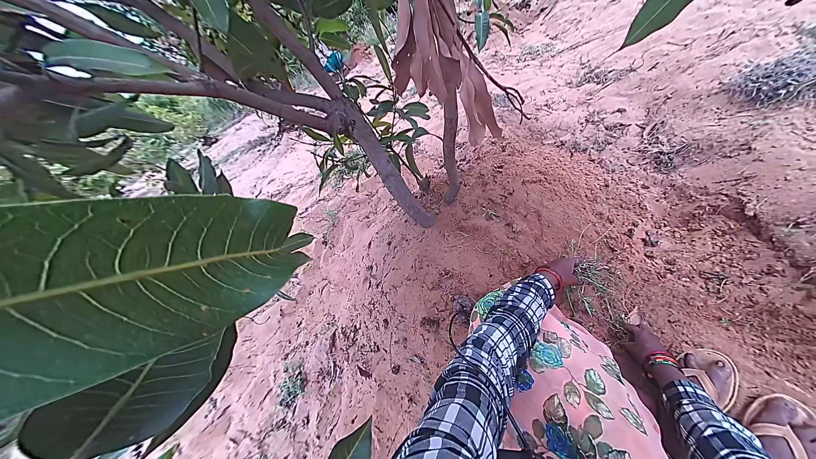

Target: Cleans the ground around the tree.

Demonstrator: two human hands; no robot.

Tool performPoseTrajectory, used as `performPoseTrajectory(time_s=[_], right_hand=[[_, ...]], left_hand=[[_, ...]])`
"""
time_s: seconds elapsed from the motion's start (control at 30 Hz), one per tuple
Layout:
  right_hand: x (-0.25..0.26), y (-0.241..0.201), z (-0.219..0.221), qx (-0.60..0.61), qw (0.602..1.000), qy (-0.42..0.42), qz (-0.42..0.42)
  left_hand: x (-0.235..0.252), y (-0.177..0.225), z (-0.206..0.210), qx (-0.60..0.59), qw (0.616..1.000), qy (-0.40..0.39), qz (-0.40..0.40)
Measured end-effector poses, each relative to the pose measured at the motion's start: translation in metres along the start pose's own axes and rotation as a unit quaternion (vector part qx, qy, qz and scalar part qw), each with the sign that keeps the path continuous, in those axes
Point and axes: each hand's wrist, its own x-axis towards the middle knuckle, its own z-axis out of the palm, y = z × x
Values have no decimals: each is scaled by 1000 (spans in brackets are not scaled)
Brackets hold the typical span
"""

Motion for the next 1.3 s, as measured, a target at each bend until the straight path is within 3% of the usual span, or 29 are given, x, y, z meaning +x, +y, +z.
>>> performPoseTrajectory(time_s=[1.3], right_hand=[[-3, -4, -2, 3, 1000, -1, 8]], left_hand=[[-4, 3, 1, 26, 999, -17, -32]])
